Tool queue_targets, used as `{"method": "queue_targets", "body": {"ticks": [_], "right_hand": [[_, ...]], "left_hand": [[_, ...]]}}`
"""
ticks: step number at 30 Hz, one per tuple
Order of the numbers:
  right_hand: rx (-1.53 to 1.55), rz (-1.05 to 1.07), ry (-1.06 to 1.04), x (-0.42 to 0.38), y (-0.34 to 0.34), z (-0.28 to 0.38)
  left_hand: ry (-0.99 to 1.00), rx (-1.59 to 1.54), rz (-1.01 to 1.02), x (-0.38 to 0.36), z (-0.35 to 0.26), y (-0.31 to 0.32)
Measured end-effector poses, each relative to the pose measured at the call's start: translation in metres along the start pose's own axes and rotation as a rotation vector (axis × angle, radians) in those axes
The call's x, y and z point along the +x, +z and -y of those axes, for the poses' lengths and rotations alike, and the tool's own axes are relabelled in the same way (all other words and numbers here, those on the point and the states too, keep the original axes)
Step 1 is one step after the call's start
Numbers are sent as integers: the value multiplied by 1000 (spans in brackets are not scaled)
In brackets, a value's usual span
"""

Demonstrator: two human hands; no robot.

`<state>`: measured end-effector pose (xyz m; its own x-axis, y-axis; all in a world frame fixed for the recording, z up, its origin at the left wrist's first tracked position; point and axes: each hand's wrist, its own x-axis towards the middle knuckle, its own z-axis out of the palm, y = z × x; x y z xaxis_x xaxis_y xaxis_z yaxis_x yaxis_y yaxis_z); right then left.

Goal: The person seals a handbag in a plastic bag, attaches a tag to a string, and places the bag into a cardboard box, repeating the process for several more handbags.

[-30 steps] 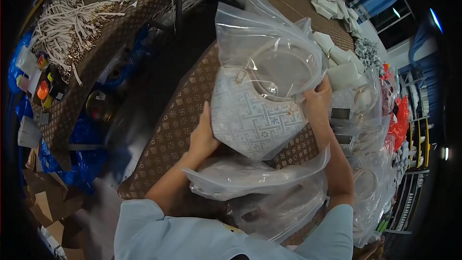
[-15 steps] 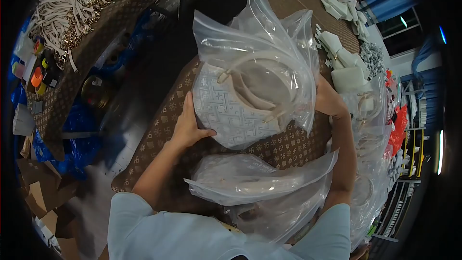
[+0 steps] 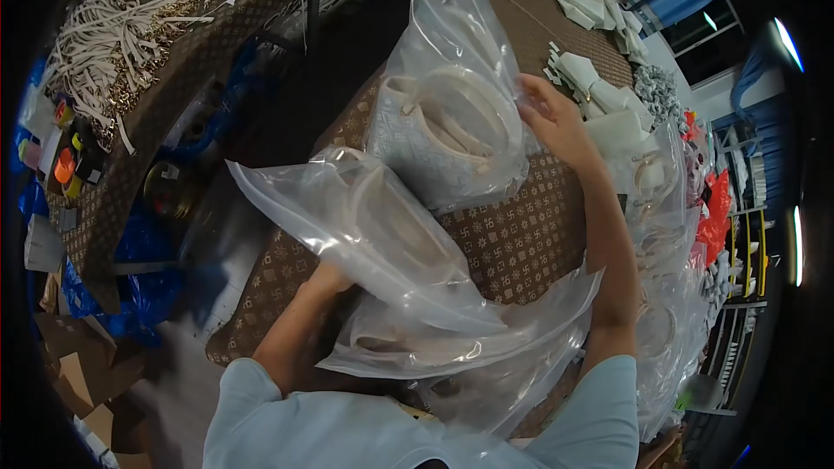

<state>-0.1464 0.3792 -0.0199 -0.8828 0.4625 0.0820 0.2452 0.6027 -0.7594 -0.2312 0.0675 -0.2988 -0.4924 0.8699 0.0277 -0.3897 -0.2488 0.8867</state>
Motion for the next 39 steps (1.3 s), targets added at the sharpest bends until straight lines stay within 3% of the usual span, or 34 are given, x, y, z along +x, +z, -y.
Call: {"method": "queue_targets", "body": {"ticks": [1, 2, 3, 5, 9, 11, 13, 15, 16, 18, 21, 23, 24, 25, 27, 28, 29, 31, 32, 35, 37, 39], "right_hand": [[-103, 26, -20, 2, 4, -1], [-205, 54, -41, 4, 7, -2], [-202, 49, -45, 9, 9, -9], [-521, -57, -264, 19, 13, -25], [-424, -51, -120, 24, 9, -26], [-398, -311, -61, 28, -2, -26], [-329, -265, 52, 23, -12, -14], [-10, -92, -42, 9, -11, -5], [-9, -95, -33, -5, -16, 8], [166, 91, 160, -44, -32, 35], [208, 142, 110, -116, -79, 31], [249, 48, 208, -181, -97, 19], [349, 5, 277, -217, -100, 6], [455, -37, 340, -254, -93, -11], [643, 0, 450, -324, -57, -46], [633, 108, 438, -338, -26, -65], [624, 213, 426, -344, 14, -77], [428, 5, 698, -354, 84, -80], [458, -36, 692, -353, 96, -65], [653, -277, 681, -358, 123, -34], [541, -142, 595, -369, 151, -33], [564, -190, 558, -371, 168, -16]], "left_hand": [[-173, 142, -65, 11, -58, 38], [-25, 720, 0, 4, -76, 43], [-22, 726, 1, 5, -69, 42], [20, 839, -209, 13, -49, 43], [-10, 841, -264, 18, -60, 56], [23, 851, -271, 15, -52, 53], [23, 857, -244, 12, -46, 48], [21, 862, -206, 7, -40, 44], [22, 893, -183, 5, -37, 43], [4, 970, -165, -3, -31, 39], [21, 624, -131, -11, -47, 29], [-193, -181, -109, -30, -84, 31], [-349, -316, -145, -45, -95, 25], [-343, -313, -128, -58, -109, 25], [-234, -234, 302, -83, -133, 30], [-178, -81, 362, -92, -131, 39], [-171, -68, 372, -96, -126, 55], [-223, 345, 37, -101, -113, 91], [-98, 211, -111, -101, -103, 104], [-52, 559, -24, -87, -92, 91], [-38, 639, 26, -88, -122, 96], [8, 510, 44, -83, -116, 71]]}}
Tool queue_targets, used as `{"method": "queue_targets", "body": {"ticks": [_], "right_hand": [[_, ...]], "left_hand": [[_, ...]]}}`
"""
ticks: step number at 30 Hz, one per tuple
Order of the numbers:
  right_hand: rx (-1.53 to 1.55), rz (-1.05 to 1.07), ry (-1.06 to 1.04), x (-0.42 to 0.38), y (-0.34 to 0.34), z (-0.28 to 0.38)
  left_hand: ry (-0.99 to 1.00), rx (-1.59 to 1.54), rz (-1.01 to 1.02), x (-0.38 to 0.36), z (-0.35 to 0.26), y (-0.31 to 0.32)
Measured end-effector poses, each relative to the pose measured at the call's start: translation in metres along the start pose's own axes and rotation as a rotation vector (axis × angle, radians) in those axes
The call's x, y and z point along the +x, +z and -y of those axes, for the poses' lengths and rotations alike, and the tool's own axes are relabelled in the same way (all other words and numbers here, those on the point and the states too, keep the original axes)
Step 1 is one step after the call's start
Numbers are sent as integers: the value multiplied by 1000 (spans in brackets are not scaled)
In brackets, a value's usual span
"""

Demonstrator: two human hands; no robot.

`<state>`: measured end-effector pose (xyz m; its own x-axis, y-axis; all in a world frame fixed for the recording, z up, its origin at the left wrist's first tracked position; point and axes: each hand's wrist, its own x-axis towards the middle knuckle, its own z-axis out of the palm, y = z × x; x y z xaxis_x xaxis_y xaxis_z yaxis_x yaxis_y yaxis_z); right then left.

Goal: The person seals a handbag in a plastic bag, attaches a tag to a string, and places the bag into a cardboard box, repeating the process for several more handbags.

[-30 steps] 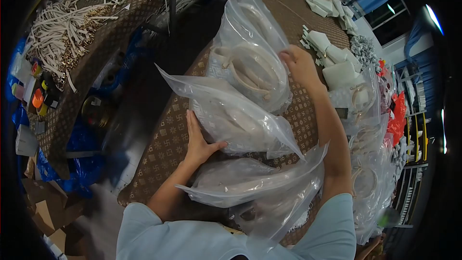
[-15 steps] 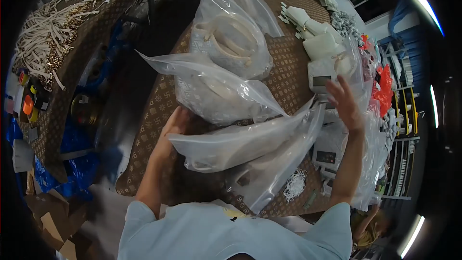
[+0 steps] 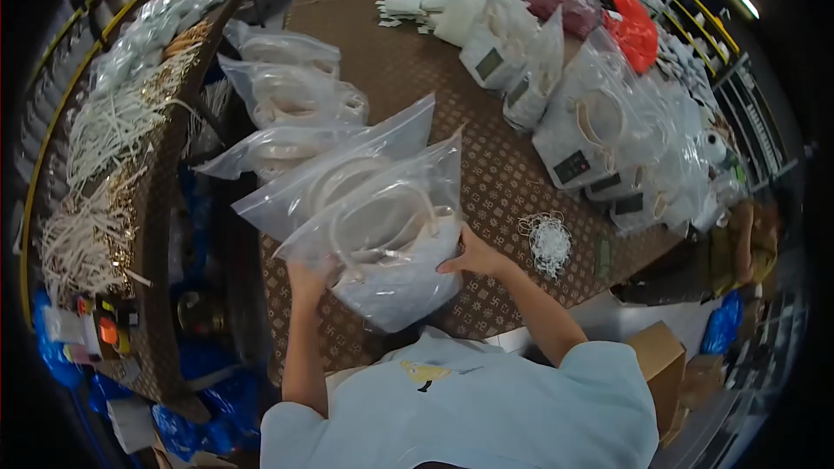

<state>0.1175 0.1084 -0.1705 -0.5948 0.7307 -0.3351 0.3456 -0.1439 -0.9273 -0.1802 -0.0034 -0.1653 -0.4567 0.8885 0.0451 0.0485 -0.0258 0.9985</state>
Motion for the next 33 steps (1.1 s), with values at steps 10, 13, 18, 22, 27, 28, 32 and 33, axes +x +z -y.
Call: {"method": "queue_targets", "body": {"ticks": [10, 13, 18, 22, 27, 28, 32, 33], "right_hand": [[117, -38, -218, -23, 71, 11], [50, -137, -308, -26, 52, 18], [140, -175, -323, -29, 18, -8], [163, -242, -353, -65, 18, -15], [218, -365, -319, -81, 10, -62], [224, -373, -314, -87, 7, -60], [120, -369, -203, -112, -16, -54], [138, -373, -214, -113, -20, -54]], "left_hand": [[81, 103, 22, 36, -23, -116], [57, 194, 64, 34, -32, -121], [51, 153, -10, 47, -15, -125], [179, 201, -134, 28, -5, -100], [487, 506, -710, -33, -27, -74], [487, 507, -700, -48, -44, -51], [544, 606, 156, -107, -135, 79], [539, 610, 137, -103, -134, 98]]}}
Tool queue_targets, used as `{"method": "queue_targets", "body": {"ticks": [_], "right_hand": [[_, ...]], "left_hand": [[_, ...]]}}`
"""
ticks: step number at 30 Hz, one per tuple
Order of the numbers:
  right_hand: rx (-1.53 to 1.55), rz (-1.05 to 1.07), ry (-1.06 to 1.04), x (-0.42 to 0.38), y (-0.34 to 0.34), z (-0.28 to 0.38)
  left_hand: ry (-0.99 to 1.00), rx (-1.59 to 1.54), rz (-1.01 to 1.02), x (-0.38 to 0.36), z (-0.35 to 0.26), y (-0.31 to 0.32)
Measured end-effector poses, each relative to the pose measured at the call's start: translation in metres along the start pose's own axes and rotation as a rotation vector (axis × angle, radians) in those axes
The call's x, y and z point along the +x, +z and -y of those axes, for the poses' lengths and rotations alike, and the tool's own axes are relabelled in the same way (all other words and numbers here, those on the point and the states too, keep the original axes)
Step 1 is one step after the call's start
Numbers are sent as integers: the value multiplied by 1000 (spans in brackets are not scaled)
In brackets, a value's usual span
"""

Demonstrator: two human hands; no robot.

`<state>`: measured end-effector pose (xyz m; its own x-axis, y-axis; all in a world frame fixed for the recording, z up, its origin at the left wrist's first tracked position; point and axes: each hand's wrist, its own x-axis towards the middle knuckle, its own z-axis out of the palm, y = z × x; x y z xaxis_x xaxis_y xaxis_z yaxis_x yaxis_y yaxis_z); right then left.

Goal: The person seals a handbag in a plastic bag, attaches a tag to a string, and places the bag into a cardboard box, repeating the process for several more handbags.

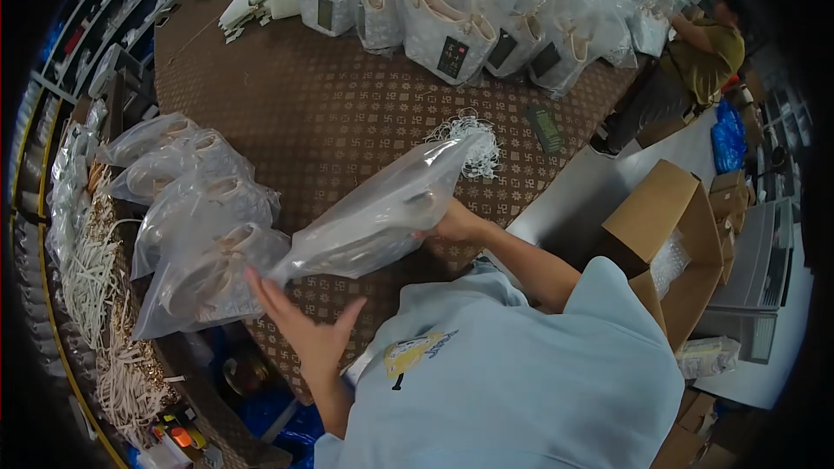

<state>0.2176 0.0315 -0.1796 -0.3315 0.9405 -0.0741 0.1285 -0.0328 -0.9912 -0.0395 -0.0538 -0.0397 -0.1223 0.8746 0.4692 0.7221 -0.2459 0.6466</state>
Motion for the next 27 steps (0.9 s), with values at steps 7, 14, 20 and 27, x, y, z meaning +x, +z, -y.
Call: {"method": "queue_targets", "body": {"ticks": [7, 14, 20, 27], "right_hand": [[-71, 161, -165, 4, -46, -16], [-345, 371, -389, 34, -96, 38], [-653, -50, -198, 65, -138, -23], [-1093, 198, 253, 95, -144, -54]], "left_hand": [[-149, 79, 172, 45, -55, 19], [-184, 437, 470, 65, -113, 57], [-537, -24, -16, -9, -63, 11], [-639, -662, -581, -36, -76, 53]]}}
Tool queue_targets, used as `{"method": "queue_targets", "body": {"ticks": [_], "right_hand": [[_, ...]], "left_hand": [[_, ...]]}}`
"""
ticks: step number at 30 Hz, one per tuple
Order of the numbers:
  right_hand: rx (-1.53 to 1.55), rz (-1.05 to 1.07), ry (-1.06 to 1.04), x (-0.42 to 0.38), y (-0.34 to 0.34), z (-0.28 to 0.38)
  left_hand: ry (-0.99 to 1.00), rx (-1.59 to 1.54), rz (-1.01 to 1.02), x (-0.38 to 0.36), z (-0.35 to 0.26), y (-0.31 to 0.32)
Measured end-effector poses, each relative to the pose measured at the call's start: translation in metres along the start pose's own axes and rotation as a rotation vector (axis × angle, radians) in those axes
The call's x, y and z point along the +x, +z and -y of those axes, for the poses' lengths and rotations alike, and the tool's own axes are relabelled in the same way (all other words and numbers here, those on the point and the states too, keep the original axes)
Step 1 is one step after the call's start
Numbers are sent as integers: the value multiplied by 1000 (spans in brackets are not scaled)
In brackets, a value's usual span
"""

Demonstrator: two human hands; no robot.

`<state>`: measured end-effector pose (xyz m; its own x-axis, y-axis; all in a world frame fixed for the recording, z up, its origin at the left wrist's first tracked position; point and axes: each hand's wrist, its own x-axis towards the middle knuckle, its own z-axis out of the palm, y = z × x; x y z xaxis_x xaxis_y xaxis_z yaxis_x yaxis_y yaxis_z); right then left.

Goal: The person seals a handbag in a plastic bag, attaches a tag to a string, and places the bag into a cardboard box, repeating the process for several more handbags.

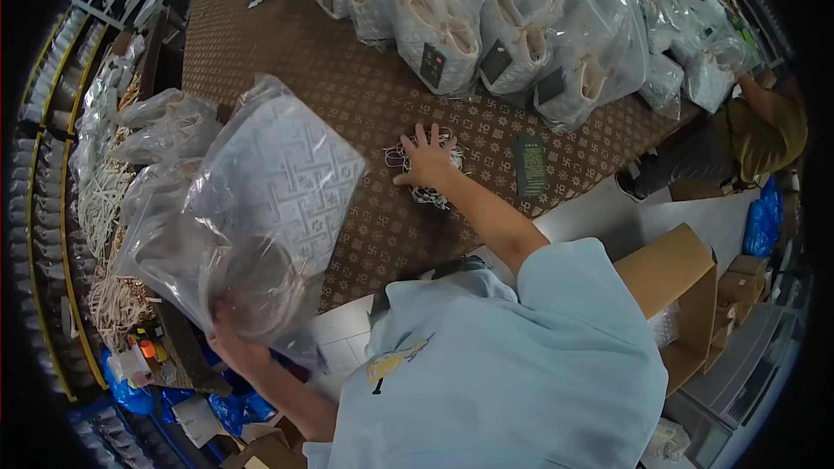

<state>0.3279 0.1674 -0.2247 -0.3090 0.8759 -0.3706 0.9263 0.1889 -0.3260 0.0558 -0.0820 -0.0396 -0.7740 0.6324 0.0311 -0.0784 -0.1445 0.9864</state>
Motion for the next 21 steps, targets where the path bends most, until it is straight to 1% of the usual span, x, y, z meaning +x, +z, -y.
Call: {"method": "queue_targets", "body": {"ticks": [1, 3, 4, 5, 6, 7, 8, 9, 11, 12, 13, 14, 15, 16, 17, 18, 19, 21], "right_hand": [[-35, -83, -109, -15, 12, -4], [-57, -237, -328, -32, 44, -34], [-45, -307, -444, -37, 59, -60], [2, -344, -429, -46, 59, -85], [49, -376, -424, -49, 55, -107], [-26, -351, -320, -51, 47, -129], [-99, -324, -219, -51, 40, -136], [-102, -311, -260, -57, 27, -126], [-104, -535, -188, -77, -11, -108], [-109, -520, -214, -82, -19, -99], [-1, -575, -280, -86, -23, -87], [112, -620, -340, -90, -20, -76], [251, -489, -378, -93, -11, -69], [253, -466, -388, -100, -1, -57], [489, -263, -383, -105, 7, -41], [716, -59, -370, -107, 13, -27], [710, -54, -376, -109, 7, -12], [361, -75, -661, -114, -17, 18]], "left_hand": [[7, 2, -18, 4, 19, -2], [-188, -420, 18, 15, 58, -7], [-265, -455, 15, 2, 55, 23], [-336, -495, 8, -13, 52, 50], [-425, -719, 229, -9, 81, 35], [-500, -933, 455, -5, 124, 15], [-556, -935, 288, -13, 151, 14], [-611, -938, 122, -23, 171, 22], [-799, -889, -76, -43, 188, 40], [-864, -773, -172, -56, 183, 56], [-932, -654, -268, -67, 175, 64], [-956, -679, -187, -75, 189, 54], [-957, -681, -219, -81, 193, 48], [-954, -661, -194, -83, 195, 45], [-948, -644, -160, -82, 197, 43], [-892, -577, -124, -80, 193, 40], [-890, -584, -130, -75, 174, 44], [-615, -358, 59, -59, 125, 48]]}}
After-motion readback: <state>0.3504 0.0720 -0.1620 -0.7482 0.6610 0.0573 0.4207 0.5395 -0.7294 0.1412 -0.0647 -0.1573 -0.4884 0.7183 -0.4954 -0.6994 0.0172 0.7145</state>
